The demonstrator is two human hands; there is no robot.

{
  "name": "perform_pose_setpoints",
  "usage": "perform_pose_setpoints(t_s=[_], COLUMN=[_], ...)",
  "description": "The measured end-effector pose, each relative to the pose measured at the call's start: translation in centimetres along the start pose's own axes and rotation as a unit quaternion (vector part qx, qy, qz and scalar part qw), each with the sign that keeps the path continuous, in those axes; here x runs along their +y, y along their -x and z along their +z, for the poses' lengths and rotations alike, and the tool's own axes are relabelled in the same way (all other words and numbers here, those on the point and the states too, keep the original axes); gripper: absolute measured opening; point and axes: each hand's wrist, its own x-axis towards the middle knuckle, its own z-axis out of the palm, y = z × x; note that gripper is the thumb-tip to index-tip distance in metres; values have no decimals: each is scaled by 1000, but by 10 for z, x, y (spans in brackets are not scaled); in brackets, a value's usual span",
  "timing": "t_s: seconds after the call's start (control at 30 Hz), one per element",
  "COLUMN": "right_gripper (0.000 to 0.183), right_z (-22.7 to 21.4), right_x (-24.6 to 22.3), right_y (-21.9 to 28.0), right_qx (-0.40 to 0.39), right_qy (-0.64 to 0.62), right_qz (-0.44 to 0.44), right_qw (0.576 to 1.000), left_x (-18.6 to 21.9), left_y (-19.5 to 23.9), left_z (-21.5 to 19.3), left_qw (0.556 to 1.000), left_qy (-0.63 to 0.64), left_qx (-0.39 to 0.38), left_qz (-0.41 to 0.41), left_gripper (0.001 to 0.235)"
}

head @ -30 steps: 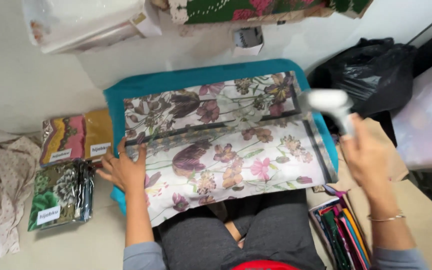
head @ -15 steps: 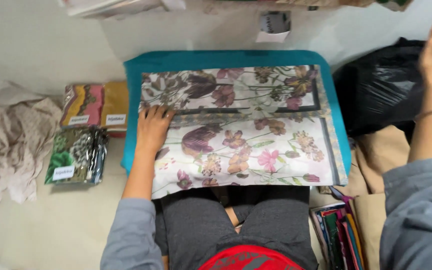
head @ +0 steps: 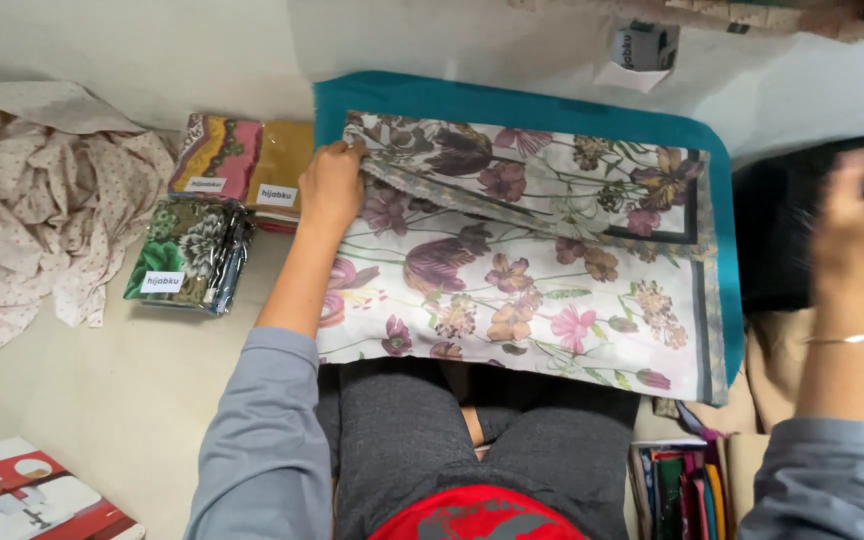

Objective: The person unfolds a floral-patterned fabric on a teal mat, smooths it with a lint roller, and then folds it into a smaller rectangle. They repeat the smoothing and folding process several times to create a neat, compact bundle.

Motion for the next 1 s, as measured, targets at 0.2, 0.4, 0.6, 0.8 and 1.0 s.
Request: perform_pose_setpoints(t_s=[0.2,0.4,0.6,0.8,1.0], right_gripper=[89,25,37,34,33], right_z=[33,174,36,46,28], right_x=[-202,-57,-37,-14,-22], right_y=[52,72,20,94,90], right_qx=[-229,-120,-48,-163,-89], right_qy=[-46,37,10,12,-50], right_qz=[-202,-220,-166,-163,-159], right_qw=[951,967,985,973,982], left_x=[-17,-25,-1,-40,-44], left_y=[-56,-78,-10,55,55], left_z=[22,6,-57,21,19], left_qw=[991,984,969,983,979], left_qy=[111,156,212,156,180], left_qx=[68,91,83,-46,-17], left_qz=[-19,14,100,79,92], left_gripper=[14,13,29,37,60])
